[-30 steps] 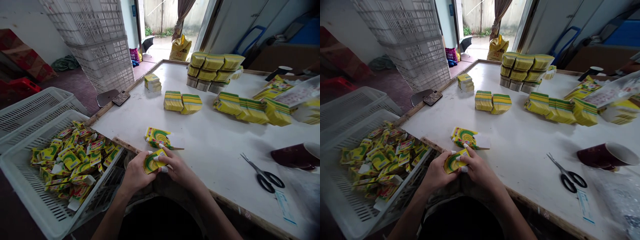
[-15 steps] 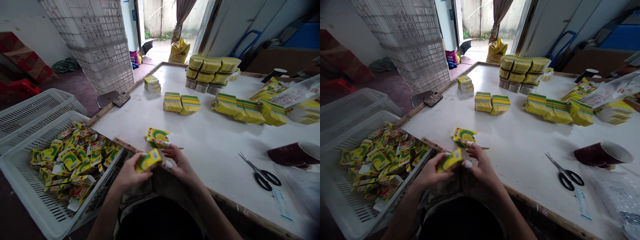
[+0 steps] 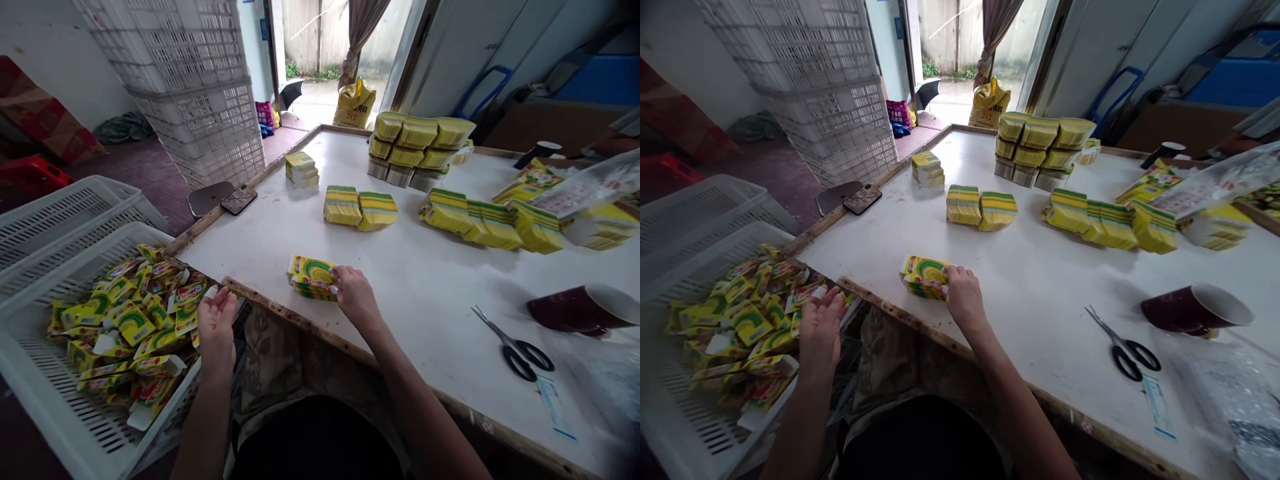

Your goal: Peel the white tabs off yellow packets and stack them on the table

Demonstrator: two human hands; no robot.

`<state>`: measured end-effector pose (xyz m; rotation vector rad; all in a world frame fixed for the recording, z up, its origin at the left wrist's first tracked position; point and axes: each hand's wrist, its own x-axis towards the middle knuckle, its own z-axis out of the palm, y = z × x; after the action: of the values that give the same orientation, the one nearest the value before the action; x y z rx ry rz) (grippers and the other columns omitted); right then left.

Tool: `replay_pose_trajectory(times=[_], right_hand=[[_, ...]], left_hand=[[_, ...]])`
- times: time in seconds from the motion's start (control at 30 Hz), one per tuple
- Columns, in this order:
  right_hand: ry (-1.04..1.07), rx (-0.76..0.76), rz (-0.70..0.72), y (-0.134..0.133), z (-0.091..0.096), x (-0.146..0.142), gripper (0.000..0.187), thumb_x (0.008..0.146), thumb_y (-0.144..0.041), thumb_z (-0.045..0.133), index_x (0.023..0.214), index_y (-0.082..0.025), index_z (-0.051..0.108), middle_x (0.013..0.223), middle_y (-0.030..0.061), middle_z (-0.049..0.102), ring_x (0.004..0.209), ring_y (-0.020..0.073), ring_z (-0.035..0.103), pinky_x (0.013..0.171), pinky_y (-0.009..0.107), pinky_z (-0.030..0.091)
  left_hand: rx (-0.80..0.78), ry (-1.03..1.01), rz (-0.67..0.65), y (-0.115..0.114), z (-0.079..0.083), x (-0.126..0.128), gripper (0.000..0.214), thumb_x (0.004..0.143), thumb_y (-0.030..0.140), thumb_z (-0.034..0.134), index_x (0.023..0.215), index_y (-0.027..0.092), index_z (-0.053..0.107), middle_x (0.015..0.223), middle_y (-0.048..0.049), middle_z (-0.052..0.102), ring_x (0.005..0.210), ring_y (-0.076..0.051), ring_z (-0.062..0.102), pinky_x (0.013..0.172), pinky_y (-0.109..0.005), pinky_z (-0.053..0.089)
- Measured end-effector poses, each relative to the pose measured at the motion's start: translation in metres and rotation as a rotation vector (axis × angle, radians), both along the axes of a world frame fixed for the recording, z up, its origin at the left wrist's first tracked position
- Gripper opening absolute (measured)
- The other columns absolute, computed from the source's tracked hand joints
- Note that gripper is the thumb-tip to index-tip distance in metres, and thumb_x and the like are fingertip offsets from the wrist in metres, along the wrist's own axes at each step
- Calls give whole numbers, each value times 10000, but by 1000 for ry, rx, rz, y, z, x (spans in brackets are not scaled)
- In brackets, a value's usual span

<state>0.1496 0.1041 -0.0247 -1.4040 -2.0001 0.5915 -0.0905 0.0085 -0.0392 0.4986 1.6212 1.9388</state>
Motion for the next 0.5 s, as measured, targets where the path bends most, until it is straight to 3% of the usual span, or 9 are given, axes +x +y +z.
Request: replay_pose_trajectory(times=[0.2,0.33,0.43,0.5], right_hand=[[91,5,-18,-4,-4,2,428,689,55,477,1035,-189,539,985,98,592,909,256,568,836,407,467],[249,-36,9,-20,0,0,388,750,-31,521,1077,-225,444,843,4,548,751,179,588,700,300,513],[400,-130,127,-48,6,-10,411,772,-109,585,1121,-241,413,866,-14,555,705,138,603,641,245,519],[617,-325,300,-70,10,-19,399,779,-127,602,1121,-250,439,902,-9,565,719,128,594,633,235,503]], left_hand=[[52,-2,-169,1,0,32,498,697,410,811,1101,195,615,1061,-68,682,1016,-191,638,892,-304,504],[49,-87,-358,-7,3,62,486,724,436,794,1105,176,642,1047,-95,696,972,-212,658,817,-315,536],[192,-269,-442,-10,11,84,552,705,480,796,1159,221,618,1129,-88,675,1088,-241,625,890,-342,519],[299,-410,-427,-8,21,94,531,708,538,760,1119,226,635,1084,-77,682,1070,-249,631,903,-347,510]])
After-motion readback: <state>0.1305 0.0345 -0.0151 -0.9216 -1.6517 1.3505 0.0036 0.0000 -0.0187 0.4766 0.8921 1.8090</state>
